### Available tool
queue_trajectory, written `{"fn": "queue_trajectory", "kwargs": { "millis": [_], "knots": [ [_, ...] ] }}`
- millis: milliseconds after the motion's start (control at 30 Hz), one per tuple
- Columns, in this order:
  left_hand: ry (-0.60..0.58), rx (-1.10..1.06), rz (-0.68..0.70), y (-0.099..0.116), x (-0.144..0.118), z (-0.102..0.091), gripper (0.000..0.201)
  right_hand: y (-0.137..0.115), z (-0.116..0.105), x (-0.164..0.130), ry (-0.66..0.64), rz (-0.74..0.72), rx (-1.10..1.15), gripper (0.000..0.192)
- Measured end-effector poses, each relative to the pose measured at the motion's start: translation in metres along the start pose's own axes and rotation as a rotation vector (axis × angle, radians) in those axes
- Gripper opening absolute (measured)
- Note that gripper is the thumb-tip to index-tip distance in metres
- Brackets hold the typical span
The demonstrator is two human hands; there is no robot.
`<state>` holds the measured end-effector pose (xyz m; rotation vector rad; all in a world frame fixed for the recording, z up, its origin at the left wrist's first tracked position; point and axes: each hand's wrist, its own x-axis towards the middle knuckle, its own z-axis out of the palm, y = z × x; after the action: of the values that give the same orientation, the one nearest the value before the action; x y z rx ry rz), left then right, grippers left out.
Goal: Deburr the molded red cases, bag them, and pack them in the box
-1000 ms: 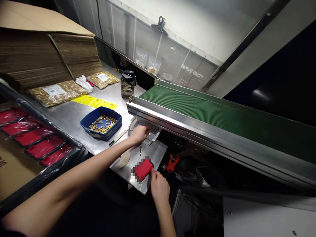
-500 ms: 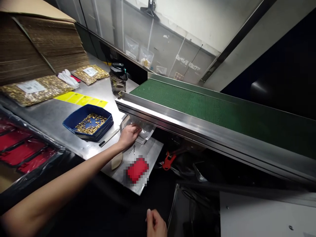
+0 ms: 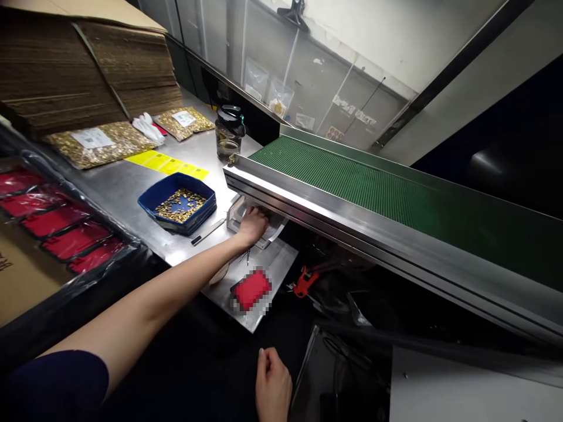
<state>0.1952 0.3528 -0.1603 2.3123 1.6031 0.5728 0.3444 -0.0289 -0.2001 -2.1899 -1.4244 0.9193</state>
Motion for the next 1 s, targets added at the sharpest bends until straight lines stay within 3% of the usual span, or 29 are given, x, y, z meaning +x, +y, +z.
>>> {"fn": "queue_trajectory", "kwargs": {
  "millis": [333, 500, 600, 733, 867, 1000],
  "knots": [
    [0.098, -0.010, -0.017, 0.005, -0.036, -0.006, 0.029, -0.005, 0.006, -0.006, 0.071, -0.046, -0.038, 0.049],
    [0.083, -0.073, 0.069, -0.003, -0.048, -0.008, 0.034, -0.026, -0.021, 0.001, 0.073, 0.009, 0.216, 0.058],
    [0.057, -0.103, 0.103, -0.009, -0.044, -0.008, 0.030, -0.061, -0.055, 0.039, 0.137, -0.041, 0.216, 0.060],
    [0.048, -0.133, 0.145, -0.013, -0.040, -0.007, 0.029, -0.130, -0.080, 0.133, 0.132, -0.129, 0.121, 0.057],
    [0.040, -0.148, 0.218, -0.020, -0.039, -0.009, 0.030, -0.191, -0.070, 0.210, 0.106, -0.168, -0.083, 0.042],
    [0.012, -0.143, 0.225, -0.028, -0.032, -0.009, 0.030, -0.217, -0.054, 0.233, 0.102, -0.196, -0.302, 0.027]
  ]
}}
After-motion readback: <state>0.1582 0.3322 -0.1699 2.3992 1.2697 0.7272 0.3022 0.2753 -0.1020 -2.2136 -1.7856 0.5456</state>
